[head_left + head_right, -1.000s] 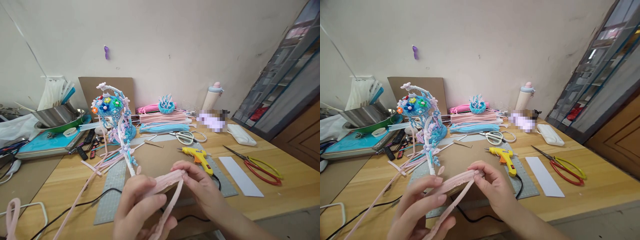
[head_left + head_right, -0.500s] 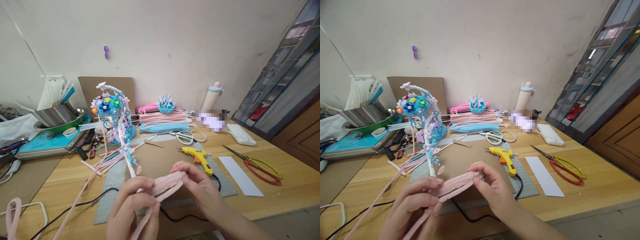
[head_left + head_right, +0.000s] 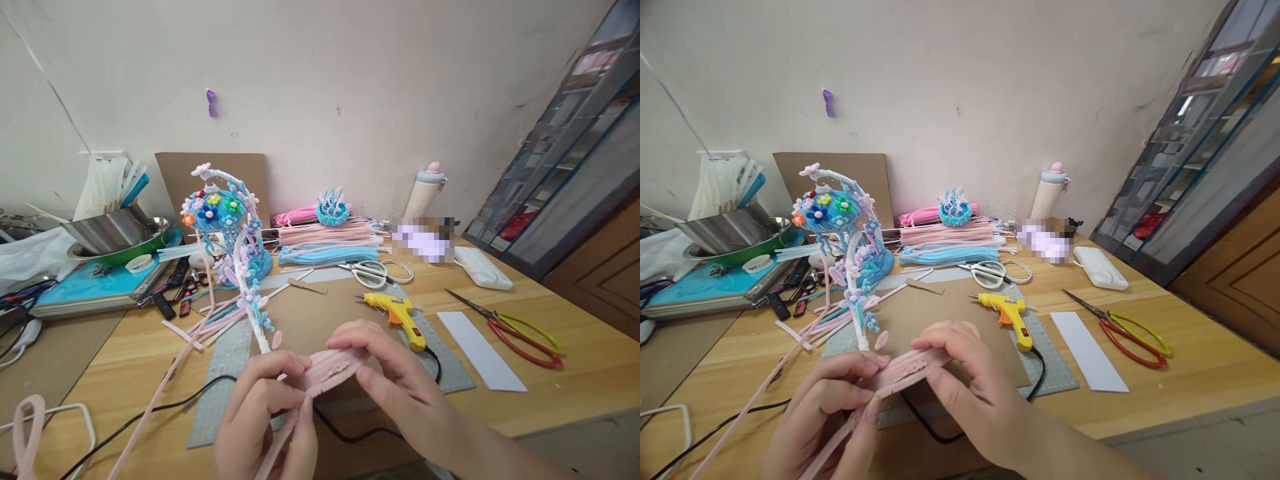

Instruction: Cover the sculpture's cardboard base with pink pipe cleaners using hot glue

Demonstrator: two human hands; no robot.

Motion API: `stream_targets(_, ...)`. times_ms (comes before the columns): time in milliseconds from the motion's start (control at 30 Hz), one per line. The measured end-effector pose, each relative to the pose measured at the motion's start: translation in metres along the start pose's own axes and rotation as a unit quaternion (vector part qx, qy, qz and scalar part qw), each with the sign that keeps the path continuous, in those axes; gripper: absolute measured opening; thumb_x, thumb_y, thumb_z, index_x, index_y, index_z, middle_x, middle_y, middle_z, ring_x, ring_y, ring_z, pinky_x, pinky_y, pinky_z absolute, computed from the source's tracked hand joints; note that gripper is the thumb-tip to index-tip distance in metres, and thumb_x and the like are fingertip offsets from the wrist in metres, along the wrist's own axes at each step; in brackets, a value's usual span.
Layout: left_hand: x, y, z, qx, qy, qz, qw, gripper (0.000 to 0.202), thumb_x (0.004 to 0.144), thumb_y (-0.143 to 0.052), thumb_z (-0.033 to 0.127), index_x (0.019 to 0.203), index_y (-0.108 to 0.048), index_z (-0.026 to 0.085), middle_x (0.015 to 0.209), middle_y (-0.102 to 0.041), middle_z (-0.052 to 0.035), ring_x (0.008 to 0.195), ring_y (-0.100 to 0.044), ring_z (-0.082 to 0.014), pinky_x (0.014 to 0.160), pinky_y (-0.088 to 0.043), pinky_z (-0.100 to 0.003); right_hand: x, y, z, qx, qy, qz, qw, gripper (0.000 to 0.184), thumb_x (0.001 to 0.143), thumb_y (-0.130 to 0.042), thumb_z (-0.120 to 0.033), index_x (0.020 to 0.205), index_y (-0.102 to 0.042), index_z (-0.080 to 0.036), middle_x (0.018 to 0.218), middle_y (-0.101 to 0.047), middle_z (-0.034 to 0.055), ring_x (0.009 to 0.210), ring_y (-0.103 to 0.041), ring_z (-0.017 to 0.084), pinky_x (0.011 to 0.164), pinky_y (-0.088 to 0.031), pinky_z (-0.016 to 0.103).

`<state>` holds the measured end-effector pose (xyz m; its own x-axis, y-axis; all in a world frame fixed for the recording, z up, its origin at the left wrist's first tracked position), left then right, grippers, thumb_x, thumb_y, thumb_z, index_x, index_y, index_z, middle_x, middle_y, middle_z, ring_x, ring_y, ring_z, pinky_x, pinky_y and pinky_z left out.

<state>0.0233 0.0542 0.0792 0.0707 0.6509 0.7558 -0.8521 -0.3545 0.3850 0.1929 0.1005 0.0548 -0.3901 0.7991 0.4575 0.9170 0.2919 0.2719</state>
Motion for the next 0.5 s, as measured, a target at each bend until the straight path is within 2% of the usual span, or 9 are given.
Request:
stream_targets(67, -0.0011, 0.0003, -0.0015, -0.007, 0.018, 0.014, 1.000, 0.022, 0.088, -0.053, -0.001, 0.085, -0.056, 0.021, 0.102, -0.060, -0.0010, 0.097, -0.067, -0.0120, 0.088, -0.053, -0.027, 0.0050, -0.0019, -0.0051, -0.003, 0.016, -0.008, 1.000, 0.029, 0.099, -0.055, -0.021, 0.123, -0.063, -0.035, 0.113, -0.067, -0.0015, 0.107, -0.060, 0.016, 0.096, -0.045, 0.027)
stream_targets(267, 0.0004, -0.0005, 0.0021, 0.011, -0.038, -0.039, 0.998, 0.024, 0.084, -0.056, -0.002, 0.087, -0.055, 0.021, 0.102, -0.061, -0.0019, 0.097, -0.068, -0.0121, 0.090, -0.055, -0.025, 0.0112, -0.0045, 0.0000, 0.021, -0.012, -0.006, 1.000, 0.017, 0.101, -0.055, -0.024, 0.110, -0.068, -0.030, 0.100, -0.067, -0.0008, 0.095, -0.061, 0.016, 0.084, -0.047, 0.028)
stream_targets(500, 0.0041, -0.0019, 0.0031, 0.015, -0.029, -0.039, 0.999, 0.025, 0.083, -0.056, -0.003, 0.086, -0.054, 0.021, 0.100, -0.060, -0.0016, 0.097, -0.069, -0.0112, 0.091, -0.056, -0.022, 0.0082, -0.0018, 0.0031, 0.055, -0.032, -0.032, 0.997, 0.019, 0.104, -0.053, -0.038, 0.112, -0.068, -0.031, 0.100, -0.065, 0.0004, 0.095, -0.060, 0.018, 0.086, -0.047, 0.030)
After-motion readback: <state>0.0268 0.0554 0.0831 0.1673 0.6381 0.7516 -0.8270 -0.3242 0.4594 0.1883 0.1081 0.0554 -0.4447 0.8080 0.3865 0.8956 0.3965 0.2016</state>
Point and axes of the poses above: each hand's wrist, its own x-axis towards the middle knuckle, its own y-axis out of the back of the hand, z = x × y, the point moved 7 cm from there along x, towards the middle knuckle
